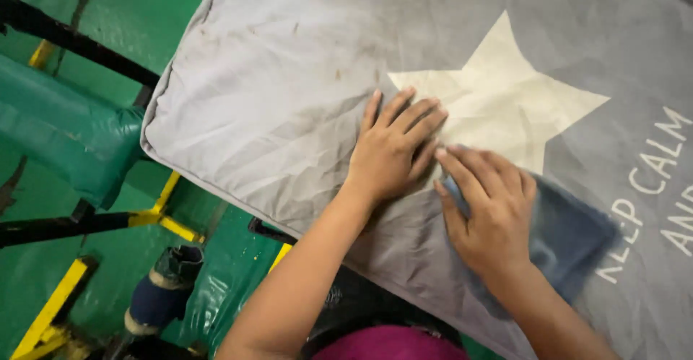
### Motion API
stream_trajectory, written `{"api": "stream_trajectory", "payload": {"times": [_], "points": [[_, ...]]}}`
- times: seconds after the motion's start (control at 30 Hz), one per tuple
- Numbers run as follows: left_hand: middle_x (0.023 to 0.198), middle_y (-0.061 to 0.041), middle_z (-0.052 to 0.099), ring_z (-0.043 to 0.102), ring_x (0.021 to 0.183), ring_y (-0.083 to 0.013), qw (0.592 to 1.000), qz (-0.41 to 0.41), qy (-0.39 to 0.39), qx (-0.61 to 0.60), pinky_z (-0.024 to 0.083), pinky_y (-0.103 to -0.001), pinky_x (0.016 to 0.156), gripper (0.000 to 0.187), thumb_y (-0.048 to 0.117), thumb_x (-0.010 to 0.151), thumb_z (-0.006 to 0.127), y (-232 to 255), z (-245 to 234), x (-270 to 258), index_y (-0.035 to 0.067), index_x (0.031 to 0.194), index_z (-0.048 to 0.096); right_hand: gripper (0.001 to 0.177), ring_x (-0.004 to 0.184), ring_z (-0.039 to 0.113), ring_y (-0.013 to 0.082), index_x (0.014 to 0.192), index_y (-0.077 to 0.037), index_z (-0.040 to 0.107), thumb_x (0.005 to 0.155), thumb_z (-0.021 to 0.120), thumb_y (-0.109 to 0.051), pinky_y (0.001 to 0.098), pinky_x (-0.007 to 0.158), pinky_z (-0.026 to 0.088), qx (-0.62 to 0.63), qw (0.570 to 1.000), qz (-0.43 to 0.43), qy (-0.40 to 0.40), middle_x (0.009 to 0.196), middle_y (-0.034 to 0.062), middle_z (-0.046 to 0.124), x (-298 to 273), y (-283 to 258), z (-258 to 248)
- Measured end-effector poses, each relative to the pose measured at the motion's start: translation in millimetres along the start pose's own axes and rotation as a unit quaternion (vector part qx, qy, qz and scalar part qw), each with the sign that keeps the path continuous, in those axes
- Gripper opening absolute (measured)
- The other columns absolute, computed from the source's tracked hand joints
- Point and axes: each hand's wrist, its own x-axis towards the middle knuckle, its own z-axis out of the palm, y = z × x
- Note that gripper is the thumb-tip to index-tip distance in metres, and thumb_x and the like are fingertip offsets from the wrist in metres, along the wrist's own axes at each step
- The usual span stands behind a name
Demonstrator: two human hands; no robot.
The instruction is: Cleaning a damaged gym bench and placing a gray cloth cover over it.
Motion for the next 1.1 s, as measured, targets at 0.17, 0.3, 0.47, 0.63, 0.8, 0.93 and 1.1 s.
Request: {"api": "stream_trajectory", "payload": {"times": [0.17, 0.3, 0.47, 0.63, 0.8, 0.93, 1.1], "points": [[0.149, 0.000, 0.057, 0.043, 0.148, -0.0280, 1.000, 0.018, 0.017, -0.012, 0.021, -0.059, 0.128, 0.044, 0.024, 0.095, 0.063, -5, -5, 2, 0.020, 0.139, 0.061, 0.047, 0.140, 0.047, 0.0345, 0.142, -0.017, 0.063, 0.102, 0.065, -0.041, 0.0567, 0.113, 0.034, 0.050, 0.996, -0.040, 0.066, 0.153, 0.0112, 0.052, 29, -15, -2], [0.151, -0.002, 0.057, 0.043, 0.150, -0.0278, 0.998, 0.025, 0.007, -0.050, 0.020, -0.057, 0.129, 0.057, 0.018, 0.089, 0.063, -9, -7, 6, 0.016, 0.146, 0.056, 0.074, 0.140, 0.040, 0.0400, 0.146, -0.012, 0.055, 0.089, 0.060, -0.059, 0.0648, 0.112, 0.023, -0.034, 0.998, 0.031, 0.030, 0.153, 0.0169, 0.047, 33, -8, 16], [0.152, -0.005, 0.058, 0.047, 0.150, -0.0275, 0.992, 0.010, 0.006, -0.127, 0.021, -0.055, 0.130, 0.059, 0.014, 0.090, 0.059, -14, -20, 9, 0.013, 0.148, 0.053, 0.068, 0.143, 0.041, 0.0354, 0.143, -0.011, 0.056, 0.092, 0.058, -0.055, 0.0631, 0.118, 0.019, -0.051, 0.995, 0.082, 0.030, 0.151, 0.0140, 0.050, 45, -15, 37], [0.155, -0.005, 0.056, 0.045, 0.153, -0.0294, 0.976, -0.048, 0.010, -0.214, 0.023, -0.054, 0.132, 0.057, 0.016, 0.093, 0.056, -10, -20, 7, 0.014, 0.149, 0.052, 0.046, 0.141, 0.044, 0.0334, 0.136, -0.007, 0.064, 0.100, 0.057, -0.034, 0.0534, 0.121, 0.024, -0.002, 0.996, 0.069, 0.050, 0.143, 0.0127, 0.058, 48, -11, 48], [0.158, -0.001, 0.053, 0.041, 0.154, -0.0291, 0.991, -0.015, -0.045, -0.128, 0.015, -0.059, 0.129, 0.061, 0.018, 0.093, 0.059, -3, -18, 13, 0.020, 0.153, 0.050, 0.045, 0.145, 0.044, 0.0374, 0.134, 0.000, 0.062, 0.101, 0.054, -0.030, 0.0560, 0.123, 0.025, -0.001, 0.996, 0.033, 0.078, 0.145, 0.0183, 0.057, 40, -1, 53], [0.160, 0.002, 0.050, 0.037, 0.156, -0.0278, 0.994, 0.012, -0.078, -0.075, 0.010, -0.060, 0.129, 0.063, 0.018, 0.093, 0.058, -5, -13, 10, 0.025, 0.155, 0.049, 0.045, 0.144, 0.047, 0.0373, 0.132, 0.002, 0.062, 0.102, 0.051, -0.029, 0.0569, 0.125, 0.025, 0.012, 0.994, 0.040, 0.101, 0.144, 0.0192, 0.058, 37, 0, 58], [0.162, 0.003, 0.048, 0.033, 0.157, -0.0273, 0.991, 0.025, -0.114, -0.071, 0.005, -0.063, 0.127, 0.068, 0.022, 0.091, 0.060, -9, -10, 10, 0.025, 0.158, 0.046, 0.046, 0.143, 0.048, 0.0367, 0.131, 0.003, 0.062, 0.103, 0.050, -0.032, 0.0560, 0.125, 0.026, 0.023, 0.992, 0.051, 0.112, 0.144, 0.0196, 0.057, 37, 4, 63]]}}
